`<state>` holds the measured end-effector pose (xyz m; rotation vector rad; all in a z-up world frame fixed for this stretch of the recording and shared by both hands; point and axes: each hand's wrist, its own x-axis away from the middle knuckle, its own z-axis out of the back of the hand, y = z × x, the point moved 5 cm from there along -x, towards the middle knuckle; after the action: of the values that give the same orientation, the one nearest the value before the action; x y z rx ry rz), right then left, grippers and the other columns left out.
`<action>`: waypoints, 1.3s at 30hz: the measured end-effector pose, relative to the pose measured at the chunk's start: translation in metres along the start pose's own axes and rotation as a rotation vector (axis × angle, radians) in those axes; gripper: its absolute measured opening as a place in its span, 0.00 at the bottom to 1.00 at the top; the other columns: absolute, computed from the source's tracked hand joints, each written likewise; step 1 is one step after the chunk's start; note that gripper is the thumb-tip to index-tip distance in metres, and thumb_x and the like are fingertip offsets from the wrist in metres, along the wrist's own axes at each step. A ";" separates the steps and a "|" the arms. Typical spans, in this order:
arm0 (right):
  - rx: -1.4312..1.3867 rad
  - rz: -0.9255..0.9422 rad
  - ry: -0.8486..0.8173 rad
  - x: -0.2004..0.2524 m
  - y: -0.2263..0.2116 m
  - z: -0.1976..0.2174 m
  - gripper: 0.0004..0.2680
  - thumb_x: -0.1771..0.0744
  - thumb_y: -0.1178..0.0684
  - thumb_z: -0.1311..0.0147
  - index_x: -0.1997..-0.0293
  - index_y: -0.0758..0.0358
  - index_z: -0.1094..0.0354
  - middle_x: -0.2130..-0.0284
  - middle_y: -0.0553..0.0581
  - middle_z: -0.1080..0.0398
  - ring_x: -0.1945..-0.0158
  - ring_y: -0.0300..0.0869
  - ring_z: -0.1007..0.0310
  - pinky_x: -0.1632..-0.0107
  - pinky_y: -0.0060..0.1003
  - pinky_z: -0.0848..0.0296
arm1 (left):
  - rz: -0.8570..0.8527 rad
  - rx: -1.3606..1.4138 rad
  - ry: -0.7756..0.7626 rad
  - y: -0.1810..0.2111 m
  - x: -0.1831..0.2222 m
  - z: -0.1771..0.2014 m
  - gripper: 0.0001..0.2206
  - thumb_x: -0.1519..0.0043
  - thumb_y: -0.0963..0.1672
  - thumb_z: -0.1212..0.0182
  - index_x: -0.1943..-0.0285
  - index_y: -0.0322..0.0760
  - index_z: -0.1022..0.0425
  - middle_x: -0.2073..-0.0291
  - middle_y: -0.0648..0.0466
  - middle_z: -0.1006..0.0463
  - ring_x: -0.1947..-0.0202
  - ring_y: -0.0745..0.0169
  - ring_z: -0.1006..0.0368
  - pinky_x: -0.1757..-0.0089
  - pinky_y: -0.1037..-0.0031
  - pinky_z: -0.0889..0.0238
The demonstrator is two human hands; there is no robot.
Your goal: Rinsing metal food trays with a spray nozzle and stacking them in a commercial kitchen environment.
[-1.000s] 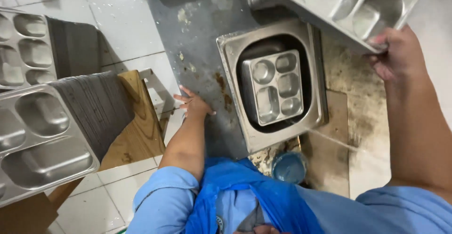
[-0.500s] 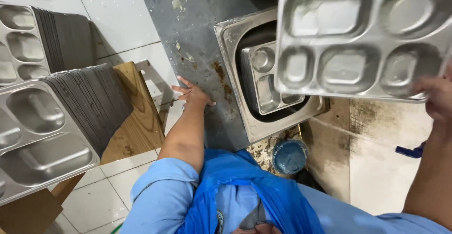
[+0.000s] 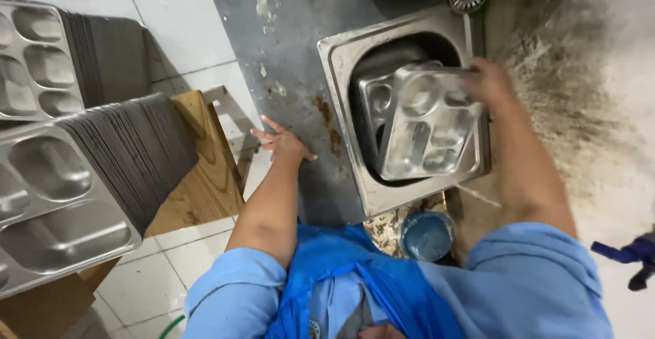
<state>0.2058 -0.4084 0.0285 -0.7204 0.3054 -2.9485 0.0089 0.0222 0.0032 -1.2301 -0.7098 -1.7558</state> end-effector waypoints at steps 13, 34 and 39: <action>-0.724 -0.318 0.307 0.174 -0.020 -0.071 0.11 0.36 0.62 0.48 0.50 0.59 0.36 0.55 0.59 0.34 0.50 0.49 0.32 0.53 0.43 0.29 | -0.055 -0.418 -0.107 0.024 0.081 0.036 0.51 0.57 0.46 0.23 0.31 0.25 0.62 0.34 0.29 0.56 0.33 0.33 0.60 0.41 0.46 0.67; -1.726 -0.554 0.389 0.306 0.009 -0.004 0.11 0.35 0.60 0.53 0.49 0.59 0.37 0.55 0.55 0.29 0.53 0.39 0.28 0.46 0.35 0.29 | -0.968 -0.061 0.297 0.099 -0.062 -0.206 0.52 0.55 0.36 0.34 0.32 0.26 0.78 0.35 0.29 0.67 0.59 0.23 0.31 0.56 0.45 0.31; -0.928 -0.608 0.449 0.349 0.029 0.020 0.10 0.42 0.49 0.41 0.60 0.50 0.26 0.75 0.49 0.29 0.72 0.37 0.29 0.70 0.32 0.28 | -0.994 -0.102 0.402 0.102 -0.003 -0.170 0.46 0.50 0.37 0.42 0.31 0.26 0.78 0.37 0.27 0.54 0.52 0.28 0.32 0.57 0.51 0.32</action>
<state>-0.0926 -0.4874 0.1961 -0.1640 1.8605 -3.4056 0.0226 -0.1644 -0.0613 -0.5270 -1.0895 -2.7584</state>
